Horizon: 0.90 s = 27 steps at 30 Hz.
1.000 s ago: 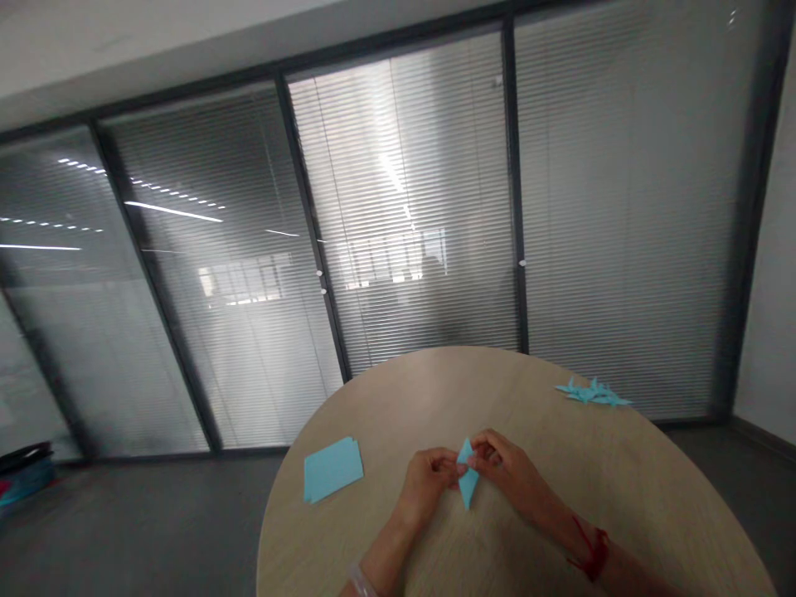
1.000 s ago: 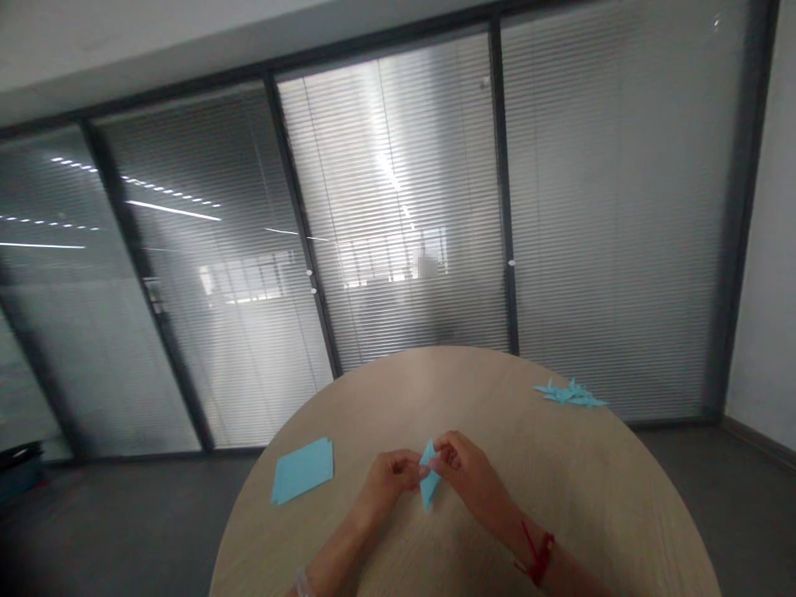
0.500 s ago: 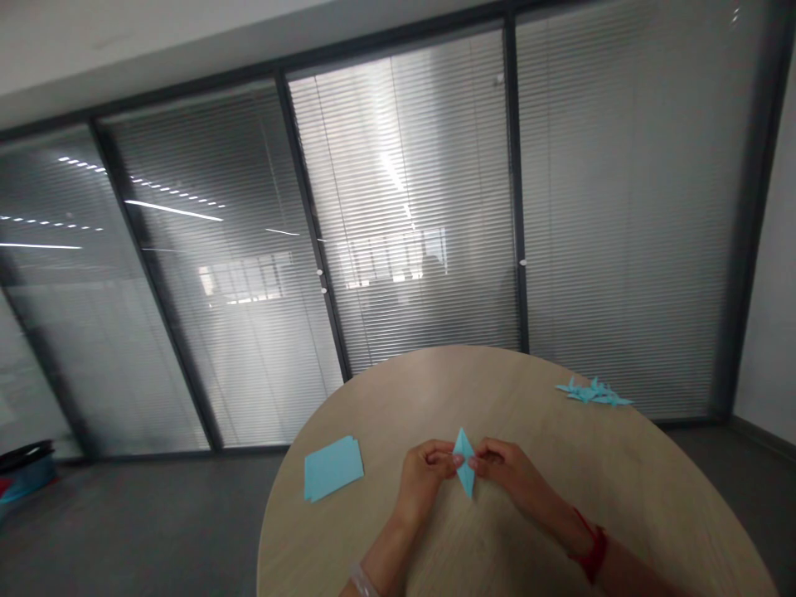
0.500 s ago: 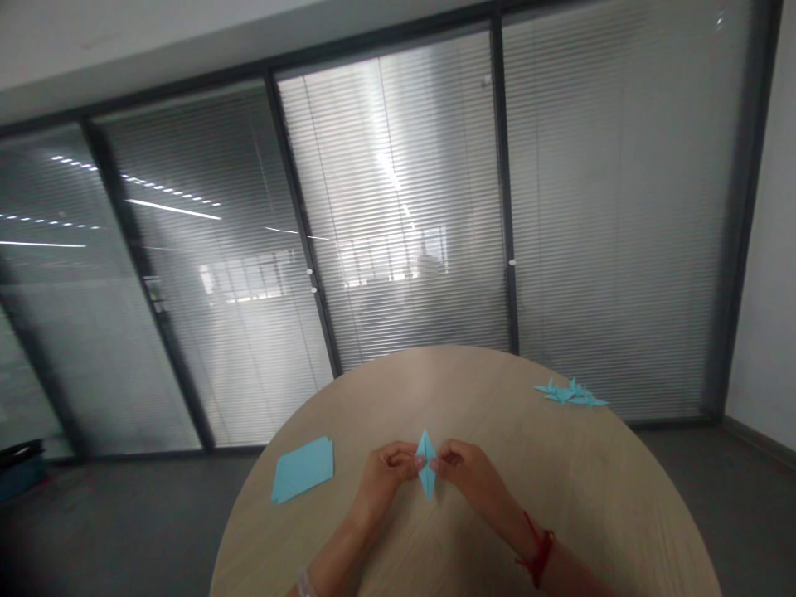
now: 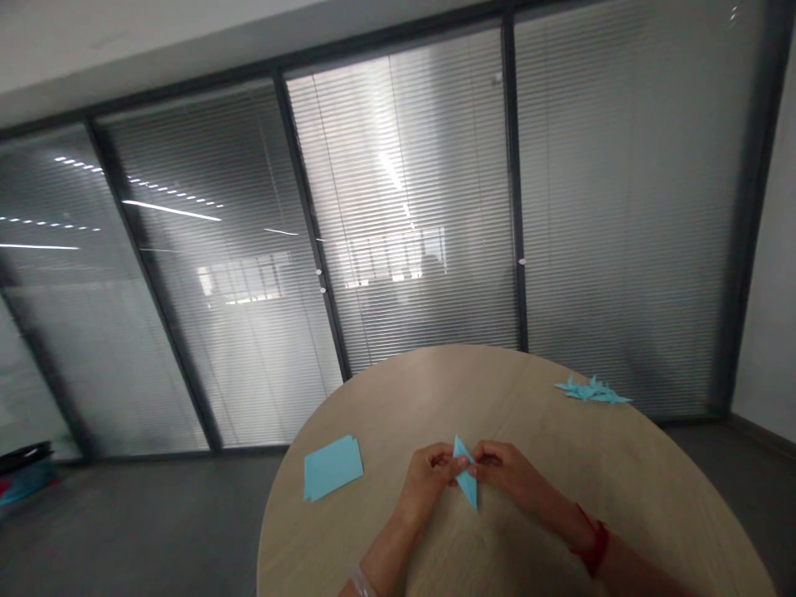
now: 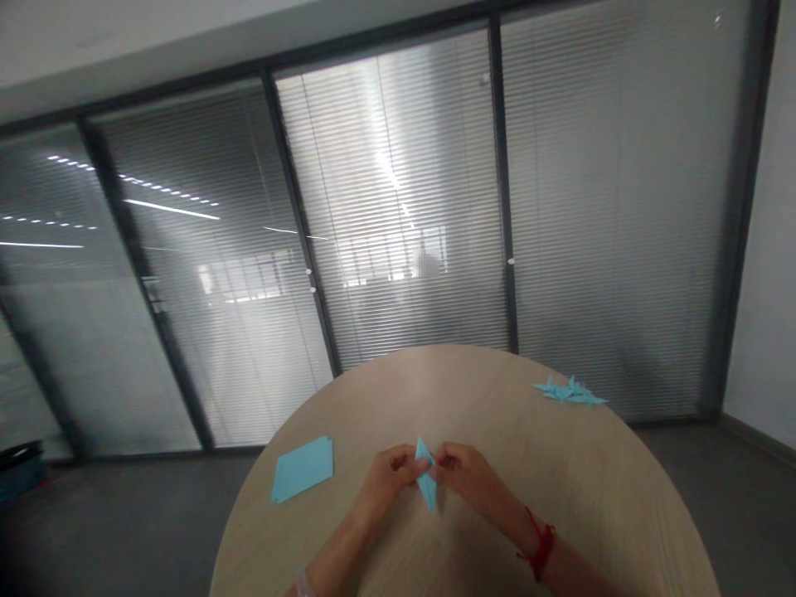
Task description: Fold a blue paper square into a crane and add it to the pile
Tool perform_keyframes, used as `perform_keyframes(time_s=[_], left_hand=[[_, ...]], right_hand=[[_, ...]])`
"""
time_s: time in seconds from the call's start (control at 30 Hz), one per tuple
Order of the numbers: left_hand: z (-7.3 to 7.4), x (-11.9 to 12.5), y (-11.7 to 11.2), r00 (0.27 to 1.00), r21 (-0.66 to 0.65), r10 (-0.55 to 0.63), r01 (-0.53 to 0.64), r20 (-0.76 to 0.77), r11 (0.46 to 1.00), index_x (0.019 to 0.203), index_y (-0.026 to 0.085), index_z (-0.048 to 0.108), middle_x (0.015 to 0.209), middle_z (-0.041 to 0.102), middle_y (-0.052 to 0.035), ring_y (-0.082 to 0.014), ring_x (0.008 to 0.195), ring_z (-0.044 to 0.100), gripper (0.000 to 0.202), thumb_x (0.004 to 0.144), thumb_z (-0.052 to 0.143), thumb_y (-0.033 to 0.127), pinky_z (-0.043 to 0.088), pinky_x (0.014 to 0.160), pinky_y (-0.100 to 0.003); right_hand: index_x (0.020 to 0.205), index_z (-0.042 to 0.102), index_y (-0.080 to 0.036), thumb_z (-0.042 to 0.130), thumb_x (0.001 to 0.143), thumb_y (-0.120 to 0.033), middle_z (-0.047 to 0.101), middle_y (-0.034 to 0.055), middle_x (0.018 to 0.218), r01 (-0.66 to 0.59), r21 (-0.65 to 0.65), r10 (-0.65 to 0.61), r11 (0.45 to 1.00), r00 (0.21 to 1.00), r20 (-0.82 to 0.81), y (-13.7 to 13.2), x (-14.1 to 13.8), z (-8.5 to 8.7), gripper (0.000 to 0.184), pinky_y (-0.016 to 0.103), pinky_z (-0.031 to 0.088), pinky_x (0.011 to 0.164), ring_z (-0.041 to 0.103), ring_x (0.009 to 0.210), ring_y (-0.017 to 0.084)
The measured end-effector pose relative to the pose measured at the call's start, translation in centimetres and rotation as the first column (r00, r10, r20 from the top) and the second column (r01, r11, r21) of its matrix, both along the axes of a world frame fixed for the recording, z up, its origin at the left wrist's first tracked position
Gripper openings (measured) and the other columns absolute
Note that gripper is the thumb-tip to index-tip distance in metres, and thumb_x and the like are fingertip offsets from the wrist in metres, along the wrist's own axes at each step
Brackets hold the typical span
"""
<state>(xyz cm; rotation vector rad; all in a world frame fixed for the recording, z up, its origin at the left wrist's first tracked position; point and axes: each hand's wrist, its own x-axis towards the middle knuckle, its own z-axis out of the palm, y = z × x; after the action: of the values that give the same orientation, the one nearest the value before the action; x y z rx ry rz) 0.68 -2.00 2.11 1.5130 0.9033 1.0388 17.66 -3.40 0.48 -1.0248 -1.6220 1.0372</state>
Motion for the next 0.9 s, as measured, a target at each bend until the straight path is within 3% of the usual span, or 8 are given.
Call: perform_keyframes(time_s=[0.1,0.2,0.4,0.6,0.9], left_hand=[[0.1,0.1,-0.1,0.996,0.08,0.077,-0.073,-0.048,0.994,0.061,0.014,0.07,0.054,0.061,-0.0002,-0.0119,0.053,0.05,0.036,0.059,0.075,0.05,0.038,0.054,-0.023],[0.2,0.5,-0.4,0.991,0.11,0.133,-0.13,-0.02,0.985,0.063,0.014,0.071,0.057,0.064,-0.0007,-0.0129,0.054,0.053,0.034,0.06,0.075,0.048,0.039,0.056,-0.023],[0.0,1.1,-1.1,0.992,0.071,0.107,-0.112,0.071,0.991,0.062,0.013,0.069,0.056,0.064,-0.0023,-0.0138,0.052,0.055,0.033,0.061,0.075,0.046,0.04,0.053,-0.023],[0.5,1.2,-1.3,0.971,0.002,0.17,-0.173,0.168,0.985,0.061,0.013,0.068,0.054,0.061,-0.0021,-0.0129,0.052,0.052,0.034,0.058,0.077,0.045,0.038,0.052,-0.023],[0.1,1.1,-1.1,0.947,-0.01,0.299,-0.3,0.117,0.954,0.05,0.014,0.06,0.045,0.048,0.0019,-0.0101,0.045,0.041,0.046,0.059,0.072,0.057,0.031,0.047,-0.023]], right_hand=[[0.069,0.061,-0.015,0.068,0.066,-0.042,0.058,-0.0013,0.061,-0.023,-0.014,0.023,1.0,1.0,-0.013,0.2,-0.1,-0.4,0.028,0.024,0.039,0.057,0.052,0.058,0.014],[0.075,0.064,-0.014,0.07,0.065,-0.044,0.063,0.0002,0.066,-0.064,-0.043,0.064,0.997,0.998,-0.023,0.2,-0.3,-0.7,0.032,0.024,0.041,0.059,0.055,0.06,0.014],[0.063,0.068,-0.013,0.057,0.078,-0.049,0.065,0.0028,0.061,-0.176,-0.017,0.176,0.984,0.984,-0.002,-0.6,-0.8,-0.2,0.041,0.026,0.043,0.065,0.059,0.06,0.016],[0.066,0.072,-0.012,0.061,0.076,-0.045,0.069,0.0041,0.061,-0.205,-0.132,0.198,0.97,0.978,-0.068,-1.1,-0.9,-0.2,0.036,0.027,0.046,0.064,0.063,0.059,0.018],[0.07,0.073,-0.013,0.062,0.076,-0.047,0.07,0.0031,0.064,-0.233,-0.098,0.238,0.967,0.97,0.04,-1.3,-0.7,-0.1,0.037,0.026,0.046,0.066,0.065,0.064,0.019]])
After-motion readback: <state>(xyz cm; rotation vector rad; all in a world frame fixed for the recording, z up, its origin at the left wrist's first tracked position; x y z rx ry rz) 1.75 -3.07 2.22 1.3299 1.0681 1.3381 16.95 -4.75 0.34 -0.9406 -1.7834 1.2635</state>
